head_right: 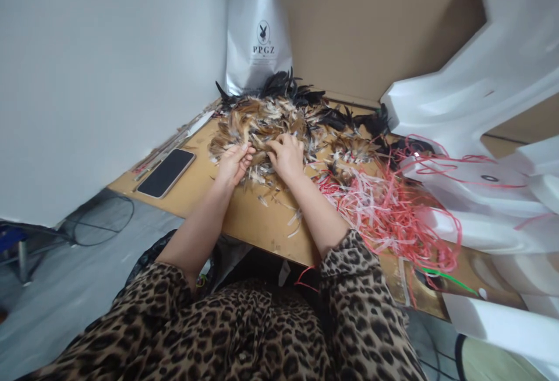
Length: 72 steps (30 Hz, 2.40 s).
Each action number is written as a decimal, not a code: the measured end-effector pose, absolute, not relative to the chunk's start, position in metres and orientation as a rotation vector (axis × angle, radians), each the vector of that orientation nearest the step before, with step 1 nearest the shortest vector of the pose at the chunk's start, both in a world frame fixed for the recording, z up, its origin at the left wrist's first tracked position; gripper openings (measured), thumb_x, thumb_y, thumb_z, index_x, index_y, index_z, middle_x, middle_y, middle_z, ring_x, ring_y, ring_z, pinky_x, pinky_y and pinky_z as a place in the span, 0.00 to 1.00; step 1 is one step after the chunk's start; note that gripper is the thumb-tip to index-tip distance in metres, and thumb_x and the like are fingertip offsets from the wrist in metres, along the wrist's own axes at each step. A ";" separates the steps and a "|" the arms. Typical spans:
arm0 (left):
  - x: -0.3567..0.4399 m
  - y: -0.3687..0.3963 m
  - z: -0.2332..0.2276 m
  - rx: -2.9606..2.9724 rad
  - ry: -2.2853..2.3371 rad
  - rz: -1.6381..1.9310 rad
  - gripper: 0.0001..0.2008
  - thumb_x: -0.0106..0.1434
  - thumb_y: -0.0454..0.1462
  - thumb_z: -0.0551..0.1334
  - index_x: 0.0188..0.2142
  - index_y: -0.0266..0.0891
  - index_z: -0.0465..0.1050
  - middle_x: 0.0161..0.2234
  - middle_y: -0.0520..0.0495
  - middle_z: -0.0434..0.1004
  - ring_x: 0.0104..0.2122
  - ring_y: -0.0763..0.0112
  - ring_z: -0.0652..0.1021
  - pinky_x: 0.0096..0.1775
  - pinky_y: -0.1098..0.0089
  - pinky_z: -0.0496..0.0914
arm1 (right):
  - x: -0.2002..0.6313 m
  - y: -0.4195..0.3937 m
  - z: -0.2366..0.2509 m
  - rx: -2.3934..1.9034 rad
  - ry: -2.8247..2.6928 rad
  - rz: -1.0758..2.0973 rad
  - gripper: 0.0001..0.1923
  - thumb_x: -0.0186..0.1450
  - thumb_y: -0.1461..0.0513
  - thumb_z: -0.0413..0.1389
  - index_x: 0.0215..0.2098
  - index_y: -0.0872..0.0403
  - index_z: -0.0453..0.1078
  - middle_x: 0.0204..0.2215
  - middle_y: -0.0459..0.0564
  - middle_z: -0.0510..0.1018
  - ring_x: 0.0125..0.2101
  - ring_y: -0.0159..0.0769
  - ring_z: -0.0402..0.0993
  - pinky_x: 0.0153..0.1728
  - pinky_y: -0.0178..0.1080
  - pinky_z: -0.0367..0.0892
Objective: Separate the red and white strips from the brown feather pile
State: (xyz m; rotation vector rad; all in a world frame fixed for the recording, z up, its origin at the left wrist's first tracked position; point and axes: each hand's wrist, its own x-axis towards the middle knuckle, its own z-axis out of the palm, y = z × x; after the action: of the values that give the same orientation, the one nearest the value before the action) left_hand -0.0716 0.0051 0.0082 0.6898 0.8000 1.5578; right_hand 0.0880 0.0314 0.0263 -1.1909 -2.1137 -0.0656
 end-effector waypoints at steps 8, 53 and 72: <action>-0.072 0.007 0.005 0.658 0.737 1.528 0.06 0.56 0.34 0.62 0.33 0.33 0.72 0.29 0.48 0.77 0.23 0.85 0.73 0.24 0.83 0.63 | 0.097 0.034 0.047 -0.954 -1.700 0.612 0.08 0.56 0.57 0.57 0.27 0.53 0.72 0.32 0.48 0.74 0.37 0.37 0.68 0.41 0.42 0.62; -0.062 -0.002 0.007 0.847 0.635 1.287 0.08 0.51 0.34 0.66 0.31 0.30 0.76 0.29 0.44 0.78 0.27 0.80 0.76 0.30 0.81 0.68 | 0.079 0.021 0.041 -1.020 -1.296 1.369 0.13 0.44 0.56 0.65 0.24 0.56 0.72 0.20 0.43 0.75 0.21 0.26 0.67 0.27 0.32 0.63; -0.063 0.000 0.006 0.738 0.743 1.214 0.06 0.55 0.34 0.64 0.29 0.29 0.73 0.26 0.46 0.77 0.22 0.82 0.75 0.22 0.82 0.64 | 0.081 0.021 0.041 -1.072 -1.540 1.072 0.13 0.48 0.53 0.60 0.24 0.55 0.69 0.21 0.44 0.73 0.23 0.28 0.64 0.28 0.33 0.61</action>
State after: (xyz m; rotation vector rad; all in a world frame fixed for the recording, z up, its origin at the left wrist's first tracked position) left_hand -0.0627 -0.0004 0.0061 0.7382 0.7432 1.2136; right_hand 0.0809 0.0205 0.0410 -1.0722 -1.5400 1.0723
